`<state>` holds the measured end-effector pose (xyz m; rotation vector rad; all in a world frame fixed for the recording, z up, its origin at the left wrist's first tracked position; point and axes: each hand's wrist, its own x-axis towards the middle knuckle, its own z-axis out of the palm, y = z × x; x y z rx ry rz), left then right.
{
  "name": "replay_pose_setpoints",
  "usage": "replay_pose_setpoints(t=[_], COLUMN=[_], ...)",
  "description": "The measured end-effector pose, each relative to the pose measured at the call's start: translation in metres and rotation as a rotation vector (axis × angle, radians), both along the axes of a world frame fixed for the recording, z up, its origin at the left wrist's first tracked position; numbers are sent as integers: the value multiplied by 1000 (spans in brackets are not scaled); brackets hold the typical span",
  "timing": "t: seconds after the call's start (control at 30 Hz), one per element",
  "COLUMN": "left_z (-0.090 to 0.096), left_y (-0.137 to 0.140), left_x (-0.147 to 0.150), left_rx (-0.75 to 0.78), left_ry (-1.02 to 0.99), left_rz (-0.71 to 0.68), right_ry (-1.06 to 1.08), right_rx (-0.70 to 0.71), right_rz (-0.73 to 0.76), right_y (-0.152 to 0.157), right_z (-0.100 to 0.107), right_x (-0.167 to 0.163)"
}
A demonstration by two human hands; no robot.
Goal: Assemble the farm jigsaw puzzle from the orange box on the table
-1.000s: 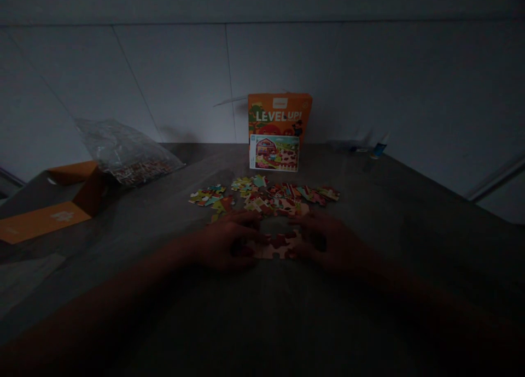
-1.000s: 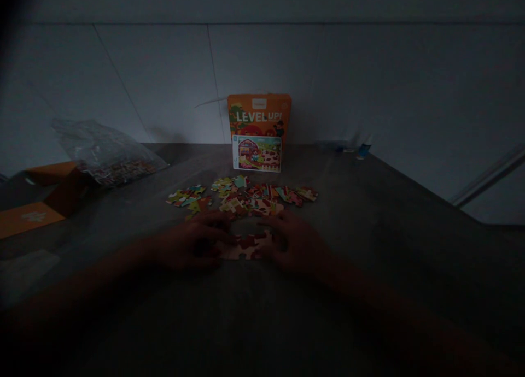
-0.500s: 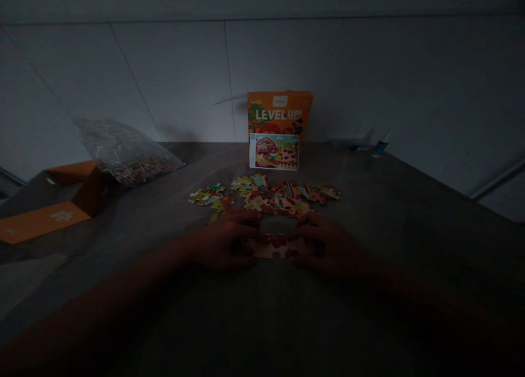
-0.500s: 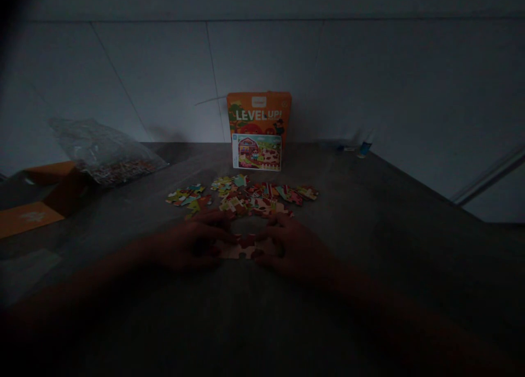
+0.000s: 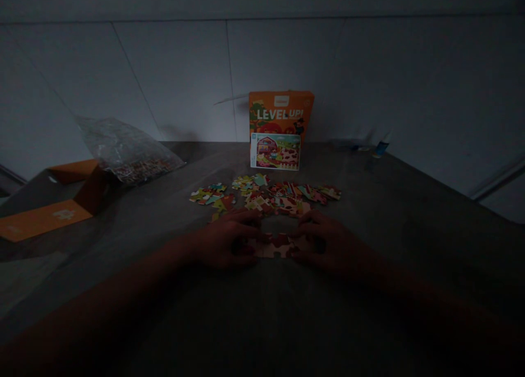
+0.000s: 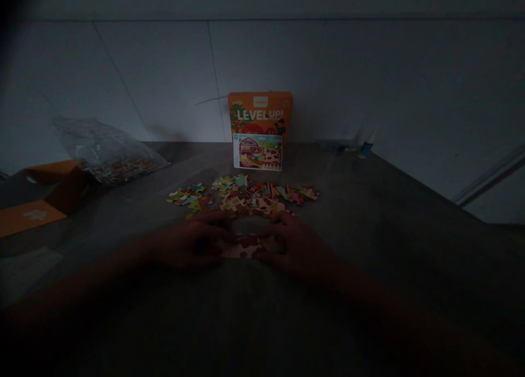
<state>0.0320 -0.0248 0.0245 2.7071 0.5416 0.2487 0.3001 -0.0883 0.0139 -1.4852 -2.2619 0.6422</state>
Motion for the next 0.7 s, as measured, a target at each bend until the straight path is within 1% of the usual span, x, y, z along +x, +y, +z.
replay_pose_setpoints(t=[0.3,0.53,0.7], left_z=[1,2,2], left_y=[-2,-1,-1], left_x=[1,2,1], left_rx=[5,10,-12], left_ry=[-1,1,32], left_rz=[12,2,12], right_ry=[6,-16,-21], right_rx=[-5,5,-10], right_rz=[-12,7,6], right_y=[1,-1,-1], right_z=[-2,0,-1], right_x=[-1,-1,-2])
